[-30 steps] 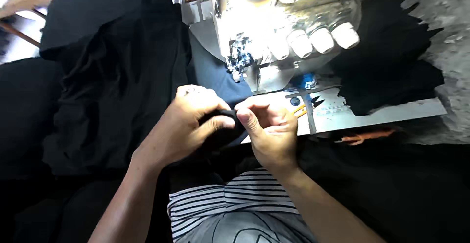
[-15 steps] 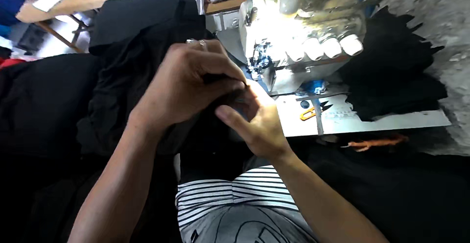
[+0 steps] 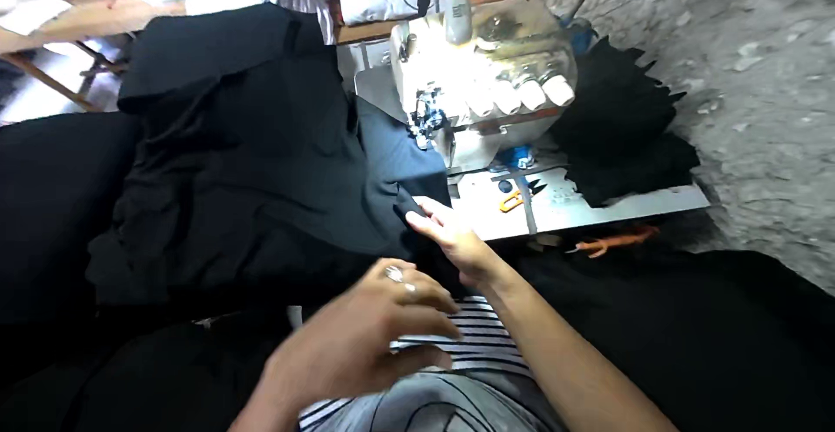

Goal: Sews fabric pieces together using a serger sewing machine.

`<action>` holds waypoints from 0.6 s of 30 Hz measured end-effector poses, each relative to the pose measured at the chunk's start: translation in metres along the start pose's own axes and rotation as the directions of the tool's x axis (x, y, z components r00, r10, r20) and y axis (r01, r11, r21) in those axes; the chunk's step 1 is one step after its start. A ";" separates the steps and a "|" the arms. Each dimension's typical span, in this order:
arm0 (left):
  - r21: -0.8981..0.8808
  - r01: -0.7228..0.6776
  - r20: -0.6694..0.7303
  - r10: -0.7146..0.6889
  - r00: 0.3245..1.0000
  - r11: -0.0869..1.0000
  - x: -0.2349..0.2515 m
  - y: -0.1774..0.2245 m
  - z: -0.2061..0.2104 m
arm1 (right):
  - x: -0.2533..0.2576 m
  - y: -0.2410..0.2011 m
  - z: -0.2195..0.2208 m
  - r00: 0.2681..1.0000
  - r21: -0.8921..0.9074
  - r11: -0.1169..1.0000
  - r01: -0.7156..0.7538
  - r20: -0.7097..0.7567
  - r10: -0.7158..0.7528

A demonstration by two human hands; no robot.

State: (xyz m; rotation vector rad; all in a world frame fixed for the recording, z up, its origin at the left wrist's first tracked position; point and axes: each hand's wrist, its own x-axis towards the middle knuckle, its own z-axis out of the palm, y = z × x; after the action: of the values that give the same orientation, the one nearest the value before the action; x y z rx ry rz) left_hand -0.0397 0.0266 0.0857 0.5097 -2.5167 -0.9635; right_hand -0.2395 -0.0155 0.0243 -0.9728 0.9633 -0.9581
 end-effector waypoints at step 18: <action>0.193 0.157 -0.342 -0.084 0.936 0.969 0.068 -0.058 -0.049 | -0.011 -0.031 -0.011 0.652 -0.676 0.554 0.485 -0.142 -0.745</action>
State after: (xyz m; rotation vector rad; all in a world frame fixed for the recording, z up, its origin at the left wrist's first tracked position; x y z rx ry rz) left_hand -0.0635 -0.0723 0.0948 0.8290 -2.3118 -0.5832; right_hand -0.2593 -0.0159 0.0530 -1.7859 1.3509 -1.5819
